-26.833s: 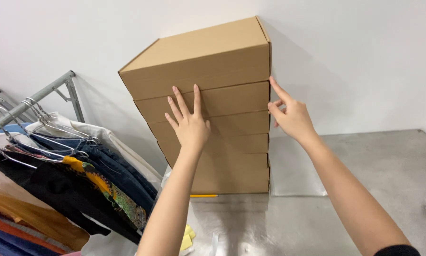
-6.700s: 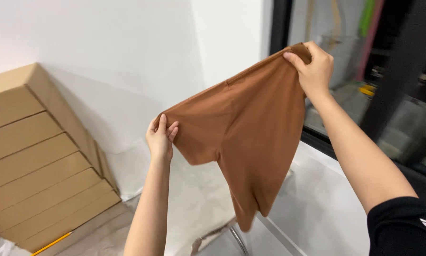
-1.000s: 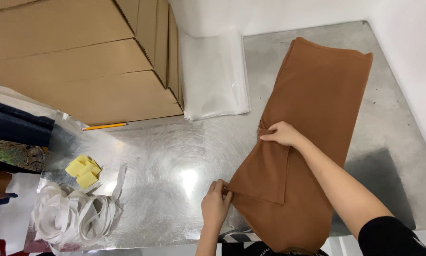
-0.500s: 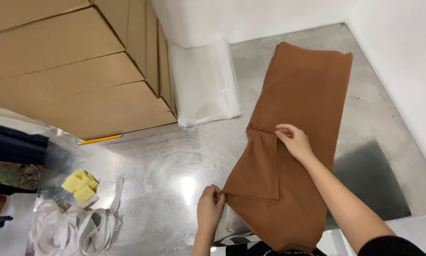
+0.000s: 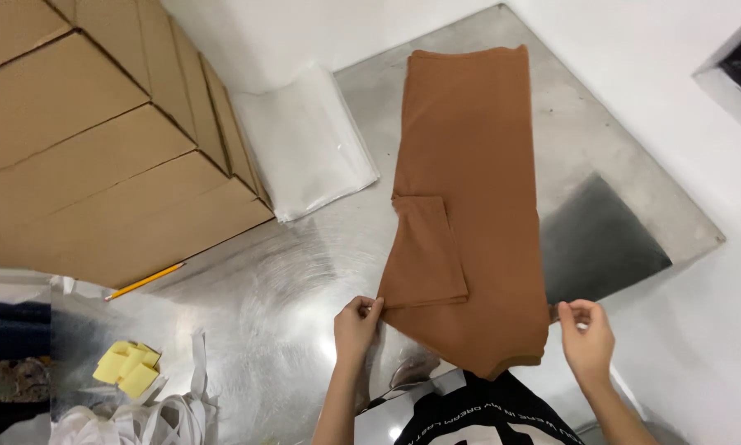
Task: The person folds a stack of plastic bags and places them on a metal table. They then retrieve a brown t-shirt from a clothing rack, fold it neatly, and place it on the table. The person repeats this process with a second brown t-shirt and an orange t-shirt, stacking the folded garments together.
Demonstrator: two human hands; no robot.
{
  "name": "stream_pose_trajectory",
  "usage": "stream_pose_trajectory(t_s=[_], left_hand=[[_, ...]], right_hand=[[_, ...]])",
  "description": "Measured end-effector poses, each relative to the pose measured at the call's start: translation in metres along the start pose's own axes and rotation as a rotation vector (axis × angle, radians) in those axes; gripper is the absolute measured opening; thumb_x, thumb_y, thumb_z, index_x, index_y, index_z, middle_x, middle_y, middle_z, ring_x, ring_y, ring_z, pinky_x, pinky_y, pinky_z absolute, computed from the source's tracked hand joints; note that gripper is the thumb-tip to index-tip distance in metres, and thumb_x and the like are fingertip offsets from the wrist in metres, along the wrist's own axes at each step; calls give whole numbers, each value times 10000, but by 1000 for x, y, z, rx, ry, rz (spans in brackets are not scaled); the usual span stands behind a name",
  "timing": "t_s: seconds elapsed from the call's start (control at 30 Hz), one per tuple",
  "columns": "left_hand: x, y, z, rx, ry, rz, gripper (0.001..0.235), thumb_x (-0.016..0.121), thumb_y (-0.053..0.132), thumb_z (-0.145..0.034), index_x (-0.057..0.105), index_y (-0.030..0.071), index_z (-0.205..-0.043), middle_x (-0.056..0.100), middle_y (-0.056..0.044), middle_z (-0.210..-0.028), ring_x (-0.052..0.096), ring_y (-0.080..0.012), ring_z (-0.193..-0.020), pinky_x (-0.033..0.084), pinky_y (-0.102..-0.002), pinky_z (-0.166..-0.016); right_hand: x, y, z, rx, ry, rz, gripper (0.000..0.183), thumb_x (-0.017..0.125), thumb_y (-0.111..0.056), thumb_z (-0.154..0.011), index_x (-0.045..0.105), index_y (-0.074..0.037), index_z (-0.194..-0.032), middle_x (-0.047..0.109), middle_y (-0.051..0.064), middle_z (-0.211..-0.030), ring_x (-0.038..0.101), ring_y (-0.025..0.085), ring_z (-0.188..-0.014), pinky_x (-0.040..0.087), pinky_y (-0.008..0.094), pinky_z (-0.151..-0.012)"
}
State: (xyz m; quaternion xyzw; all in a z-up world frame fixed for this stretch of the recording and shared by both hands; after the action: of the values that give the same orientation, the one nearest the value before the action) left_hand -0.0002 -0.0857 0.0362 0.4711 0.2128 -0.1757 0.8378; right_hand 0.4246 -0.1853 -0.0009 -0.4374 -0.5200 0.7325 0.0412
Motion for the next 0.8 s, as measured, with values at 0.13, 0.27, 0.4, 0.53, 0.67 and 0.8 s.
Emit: stream_pose_trajectory(t_s=[0.13,0.27,0.4,0.53,0.67,0.8], left_hand=[[5,-6,-4,90,15,-71,266,731,411,-929,707,175,-808,713,14,-621,679,-161,-636,500,-324,-714],[-3,5,10,52,-66,-36,262,692,347,-961,649,153,-790,667,-8,-516,626,-130,-568,500,-284,-716],[9,-24,-12,168,-50,-119,267,776,357,-938,780,92,-907,777,-107,-716,786,-353,-759,572,-421,-745],[8,-35,-17,223,-121,-214,277,795,397,-919,802,120,-916,805,-115,-816,788,-375,-891,582,-443,-767],[-21,9,36,347,-182,-416,326,682,433,-1014,704,148,-1170,724,-111,-1078,728,-360,-1102,606,-479,-889],[-14,16,48,812,-251,-804,615,737,419,-951,537,244,-1506,435,-84,-1520,360,-358,-1475,355,-515,-1186]], right_hand=[[9,-8,26,6,19,-82,296,755,-234,-996,649,-22,-1174,641,182,-1217,703,265,-1014,585,382,-886],[-6,-54,57,427,-157,-165,486,730,-370,-948,529,-104,-1301,699,89,-1275,688,252,-1094,495,412,-900],[-3,-28,67,184,-240,-314,573,772,-249,-1002,433,-63,-1424,694,141,-965,612,262,-931,428,338,-845],[-13,-13,56,149,-312,-324,480,714,-149,-1025,469,-95,-1433,698,148,-897,599,257,-863,413,339,-798],[-39,-31,59,209,-440,-206,256,706,-168,-1024,765,-146,-1272,821,190,-1031,691,263,-949,538,372,-830],[-39,-29,54,264,-618,-255,282,724,-144,-996,839,-57,-1238,767,178,-1029,550,211,-787,476,294,-594]])
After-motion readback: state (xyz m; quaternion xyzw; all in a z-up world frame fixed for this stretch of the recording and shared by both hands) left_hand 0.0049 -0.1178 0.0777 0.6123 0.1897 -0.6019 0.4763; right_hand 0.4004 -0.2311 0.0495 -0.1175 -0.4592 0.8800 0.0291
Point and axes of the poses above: each hand's wrist, its own z-axis away from the middle knuckle, its own x-axis out of the palm, y = z × x, the point moved 3 cm from there along -z, towards the middle knuckle
